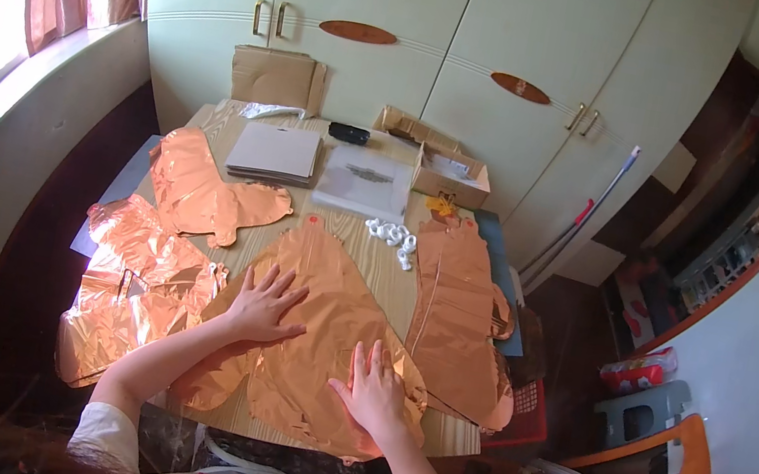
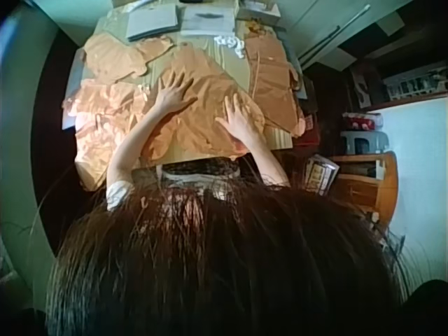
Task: Folding foil balloons and inserting them into plastic packaging sleeves with cardboard backings.
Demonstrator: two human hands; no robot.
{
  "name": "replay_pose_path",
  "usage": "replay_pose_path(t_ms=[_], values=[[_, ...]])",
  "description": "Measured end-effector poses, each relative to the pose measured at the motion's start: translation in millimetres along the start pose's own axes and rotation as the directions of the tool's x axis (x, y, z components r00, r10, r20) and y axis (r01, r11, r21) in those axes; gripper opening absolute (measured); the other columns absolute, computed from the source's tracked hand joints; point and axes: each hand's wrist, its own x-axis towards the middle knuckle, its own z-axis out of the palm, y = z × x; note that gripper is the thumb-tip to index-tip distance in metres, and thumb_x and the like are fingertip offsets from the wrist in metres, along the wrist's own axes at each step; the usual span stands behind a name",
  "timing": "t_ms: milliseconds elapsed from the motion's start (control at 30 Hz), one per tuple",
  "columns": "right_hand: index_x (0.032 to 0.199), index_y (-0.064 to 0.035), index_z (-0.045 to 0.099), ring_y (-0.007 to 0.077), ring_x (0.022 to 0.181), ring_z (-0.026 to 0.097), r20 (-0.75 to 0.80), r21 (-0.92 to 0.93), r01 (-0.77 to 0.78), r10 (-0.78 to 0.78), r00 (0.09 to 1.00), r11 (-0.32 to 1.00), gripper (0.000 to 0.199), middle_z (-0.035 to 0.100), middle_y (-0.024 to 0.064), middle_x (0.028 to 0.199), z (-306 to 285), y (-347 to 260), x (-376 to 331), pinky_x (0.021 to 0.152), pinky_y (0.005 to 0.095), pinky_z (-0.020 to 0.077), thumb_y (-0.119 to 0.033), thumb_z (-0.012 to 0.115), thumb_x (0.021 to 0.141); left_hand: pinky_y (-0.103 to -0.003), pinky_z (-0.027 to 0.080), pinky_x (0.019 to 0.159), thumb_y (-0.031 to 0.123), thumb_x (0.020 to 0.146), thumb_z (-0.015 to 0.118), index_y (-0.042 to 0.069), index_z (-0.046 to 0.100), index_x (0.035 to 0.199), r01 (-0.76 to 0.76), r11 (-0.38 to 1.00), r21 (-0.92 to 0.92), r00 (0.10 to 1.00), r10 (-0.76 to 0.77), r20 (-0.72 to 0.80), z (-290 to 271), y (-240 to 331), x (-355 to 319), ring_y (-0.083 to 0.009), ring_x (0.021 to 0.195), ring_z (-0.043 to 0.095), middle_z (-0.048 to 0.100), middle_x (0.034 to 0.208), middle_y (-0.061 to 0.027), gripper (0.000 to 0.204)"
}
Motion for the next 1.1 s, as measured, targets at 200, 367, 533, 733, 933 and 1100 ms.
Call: replay_pose_path(t_ms=[200,367,533,733,933,1100], values=[[0.147,-0.0044,0.036,0.0431,0.13,0.046,-0.031,-0.067,-0.003,0.001,1.0,0.998,0.085,0.038,0.0312,0.145,9.7,0.8,-1.6,0.101,0.0478,0.0442,-0.066,0.049,0.089,-0.069,0.005,0.112,0.073,0.086,0.041,0.022,0.034,0.15,-0.026,1.0,0.016,1.0,0.026,0.004,0.2,-1.1,-2.6,-0.0405,0.147,0.013,0.024,0.158,-0.0172,0.082],[0.146,-0.006,0.038,0.0433,0.131,0.044,-0.022,-0.11,0.006,-0.008,1.0,0.994,0.085,0.038,0.0274,0.147,12.7,-1.1,-1.3,0.102,0.0484,0.0431,-0.067,0.049,0.088,-0.068,0.005,0.113,0.073,0.087,0.04,0.021,0.033,0.151,-0.03,0.999,0.024,1.0,0.03,0.002,3.0,-4.4,-1.4,-0.0394,0.148,0.012,0.023,0.158,-0.0176,0.083],[0.142,-0.0039,0.043,0.0415,0.133,0.043,-0.15,-0.035,0.032,-0.036,0.988,0.999,0.081,0.04,0.0244,0.147,-1.2,-6.4,0.6,0.102,0.0509,0.0423,-0.063,0.053,0.088,-0.063,0.009,0.115,0.066,0.089,0.044,0.017,0.031,0.151,-0.048,0.999,0.018,0.994,0.05,-0.096,-11.0,-16.0,-7.8,-0.0377,0.148,0.013,0.025,0.157,-0.0174,0.081],[0.139,-0.0016,0.045,0.0364,0.132,0.044,-0.209,0.062,0.365,-0.346,0.915,0.929,0.065,0.045,0.0192,0.144,-40.8,-70.9,86.8,0.105,0.0469,0.0413,-0.041,0.062,0.091,-0.046,0.031,0.112,0.027,0.091,0.054,0.008,0.045,0.14,0.178,0.982,-0.059,0.962,-0.187,-0.198,-54.2,-125.0,-15.1,-0.0335,0.137,0.038,0.044,0.145,-0.0166,0.053],[0.122,-0.0038,0.058,0.0301,0.117,0.058,-0.204,0.268,0.587,-0.551,0.809,0.764,0.041,0.062,0.0146,0.124,11.4,-173.0,261.8,0.099,0.0404,0.0466,-0.028,0.063,0.089,-0.045,0.049,0.088,0.007,0.086,0.052,0.002,0.06,0.117,0.384,0.856,-0.346,0.749,-0.508,-0.426,-52.2,-244.9,-24.7,-0.0384,0.103,0.061,0.064,0.109,-0.0215,0.033],[0.099,-0.0065,0.062,0.0274,0.099,0.065,-0.23,0.149,0.671,-0.635,0.738,0.726,0.019,0.068,0.0101,0.101,58.2,-224.6,331.2,0.086,0.0391,0.0527,-0.022,0.061,0.087,-0.045,0.048,0.088,0.006,0.083,0.054,0.003,0.062,0.109,0.324,0.861,-0.392,0.642,-0.505,-0.578,-25.9,-266.7,-38.3,-0.0379,0.101,0.059,0.063,0.103,-0.0202,0.027]])
